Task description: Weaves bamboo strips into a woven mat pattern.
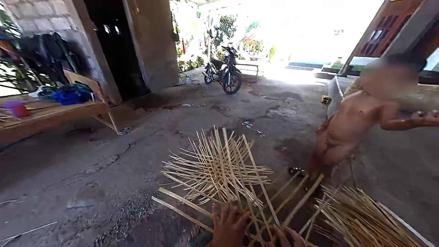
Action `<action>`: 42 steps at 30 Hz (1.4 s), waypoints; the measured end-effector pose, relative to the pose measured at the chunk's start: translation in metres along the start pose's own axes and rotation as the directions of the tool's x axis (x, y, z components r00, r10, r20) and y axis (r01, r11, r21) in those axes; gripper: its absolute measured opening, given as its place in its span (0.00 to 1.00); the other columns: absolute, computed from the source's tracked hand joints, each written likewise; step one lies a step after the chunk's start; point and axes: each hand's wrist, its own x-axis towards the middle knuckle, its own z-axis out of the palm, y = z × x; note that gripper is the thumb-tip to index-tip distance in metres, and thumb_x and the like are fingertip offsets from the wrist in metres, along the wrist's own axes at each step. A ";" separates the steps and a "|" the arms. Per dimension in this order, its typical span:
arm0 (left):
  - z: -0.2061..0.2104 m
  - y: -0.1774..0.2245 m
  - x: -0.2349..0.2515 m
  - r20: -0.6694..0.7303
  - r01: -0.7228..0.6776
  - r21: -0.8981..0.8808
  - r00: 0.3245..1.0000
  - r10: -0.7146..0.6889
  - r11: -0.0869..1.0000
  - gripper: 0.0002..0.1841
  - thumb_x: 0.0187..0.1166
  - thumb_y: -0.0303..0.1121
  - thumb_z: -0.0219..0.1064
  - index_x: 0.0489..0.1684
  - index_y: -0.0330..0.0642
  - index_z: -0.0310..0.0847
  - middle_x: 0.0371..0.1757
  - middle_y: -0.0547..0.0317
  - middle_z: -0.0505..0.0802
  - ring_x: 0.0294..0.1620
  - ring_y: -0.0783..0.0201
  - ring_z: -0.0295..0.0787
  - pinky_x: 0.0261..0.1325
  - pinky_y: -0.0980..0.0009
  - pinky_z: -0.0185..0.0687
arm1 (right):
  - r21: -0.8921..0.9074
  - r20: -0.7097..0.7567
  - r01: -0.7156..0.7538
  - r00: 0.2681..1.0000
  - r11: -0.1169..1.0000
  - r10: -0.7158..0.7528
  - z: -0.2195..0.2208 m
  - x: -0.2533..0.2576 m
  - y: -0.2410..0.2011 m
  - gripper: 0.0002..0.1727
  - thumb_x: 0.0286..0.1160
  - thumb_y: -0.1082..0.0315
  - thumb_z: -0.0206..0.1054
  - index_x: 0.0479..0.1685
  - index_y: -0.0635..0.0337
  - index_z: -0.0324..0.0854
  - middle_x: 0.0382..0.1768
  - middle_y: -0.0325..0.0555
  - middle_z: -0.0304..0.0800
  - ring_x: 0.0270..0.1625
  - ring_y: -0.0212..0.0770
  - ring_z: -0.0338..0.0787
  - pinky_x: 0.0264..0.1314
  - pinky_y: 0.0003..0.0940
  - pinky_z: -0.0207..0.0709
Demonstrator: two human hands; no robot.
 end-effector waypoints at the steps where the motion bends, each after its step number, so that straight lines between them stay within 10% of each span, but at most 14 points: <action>1: -0.001 0.000 -0.002 -0.017 0.000 0.003 1.000 0.000 1.000 0.19 0.81 0.45 0.64 0.68 0.81 0.86 0.69 0.63 0.91 0.81 0.38 0.75 0.77 0.16 0.49 | -0.006 -0.006 -0.004 1.000 1.000 0.004 0.000 -0.001 -0.001 0.27 0.76 0.48 0.70 0.72 0.48 0.86 0.70 0.66 0.82 0.75 0.68 0.79 0.78 0.63 0.71; 13: 0.000 -0.001 -0.001 -0.069 -0.046 -0.046 0.997 0.042 0.998 0.13 0.82 0.45 0.62 0.55 0.74 0.92 0.58 0.60 0.93 0.72 0.39 0.81 0.73 0.23 0.60 | -0.152 -0.166 -0.074 0.985 0.986 0.048 0.007 -0.008 -0.002 0.20 0.73 0.40 0.66 0.60 0.30 0.92 0.52 0.42 0.91 0.61 0.51 0.87 0.60 0.53 0.82; 19: -0.012 -0.006 -0.002 0.048 -0.062 -0.113 0.997 0.067 0.992 0.19 0.83 0.36 0.59 0.65 0.71 0.89 0.63 0.51 0.91 0.77 0.33 0.76 0.78 0.19 0.46 | -0.021 0.012 -0.104 0.994 0.994 0.104 -0.017 -0.007 -0.015 0.25 0.83 0.51 0.62 0.77 0.44 0.82 0.61 0.54 0.90 0.68 0.59 0.85 0.70 0.58 0.78; 42: 0.006 -0.018 0.008 0.145 -0.058 -0.049 0.987 0.064 0.997 0.19 0.81 0.34 0.61 0.59 0.73 0.90 0.56 0.55 0.89 0.72 0.42 0.76 0.77 0.29 0.49 | -0.117 0.118 -0.250 0.957 0.961 0.263 0.008 -0.018 -0.023 0.29 0.73 0.49 0.67 0.78 0.32 0.79 0.72 0.54 0.76 0.78 0.60 0.70 0.76 0.60 0.66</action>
